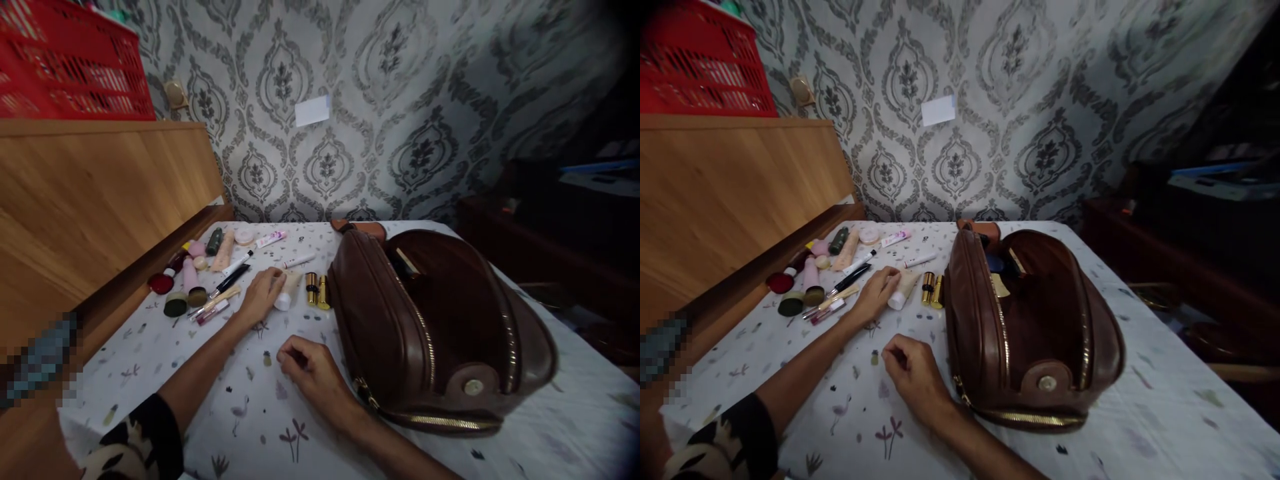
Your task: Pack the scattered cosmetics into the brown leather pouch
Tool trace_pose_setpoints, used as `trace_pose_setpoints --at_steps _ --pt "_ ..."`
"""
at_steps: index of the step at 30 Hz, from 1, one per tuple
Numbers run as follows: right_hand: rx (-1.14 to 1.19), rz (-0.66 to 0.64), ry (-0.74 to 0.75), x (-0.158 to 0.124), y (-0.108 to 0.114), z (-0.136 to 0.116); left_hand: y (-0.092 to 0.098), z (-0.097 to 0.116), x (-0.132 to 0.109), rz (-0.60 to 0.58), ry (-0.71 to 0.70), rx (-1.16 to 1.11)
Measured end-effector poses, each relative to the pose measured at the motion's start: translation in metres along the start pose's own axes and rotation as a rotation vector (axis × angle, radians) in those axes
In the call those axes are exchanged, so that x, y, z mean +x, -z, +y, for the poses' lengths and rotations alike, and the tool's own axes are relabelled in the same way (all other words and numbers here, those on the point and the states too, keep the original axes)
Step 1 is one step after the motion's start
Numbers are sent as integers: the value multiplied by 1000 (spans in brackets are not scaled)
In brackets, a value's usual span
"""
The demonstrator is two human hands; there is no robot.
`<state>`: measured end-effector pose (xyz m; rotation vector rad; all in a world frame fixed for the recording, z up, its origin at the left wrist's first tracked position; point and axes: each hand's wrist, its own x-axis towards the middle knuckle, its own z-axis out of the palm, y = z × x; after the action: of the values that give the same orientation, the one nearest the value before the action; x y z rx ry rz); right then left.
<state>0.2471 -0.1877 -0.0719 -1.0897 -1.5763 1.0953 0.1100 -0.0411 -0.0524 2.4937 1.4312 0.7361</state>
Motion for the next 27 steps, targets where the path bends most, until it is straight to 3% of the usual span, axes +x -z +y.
trace_pose_setpoints --at_steps 6,11,15,21,27 --pt "-11 -5 -24 0 2 -3 4 -32 29 -87 76 224" --pt "-27 -16 -45 0 3 -4 8 -61 46 -134 271 428" --pt "-45 -30 -49 0 3 -3 12 -72 57 -138 396 535" --pt "-35 -27 -52 0 2 -1 11 -75 77 -99 369 614" --pt "-42 -15 -43 -1 2 3 23 -100 122 11 330 657"
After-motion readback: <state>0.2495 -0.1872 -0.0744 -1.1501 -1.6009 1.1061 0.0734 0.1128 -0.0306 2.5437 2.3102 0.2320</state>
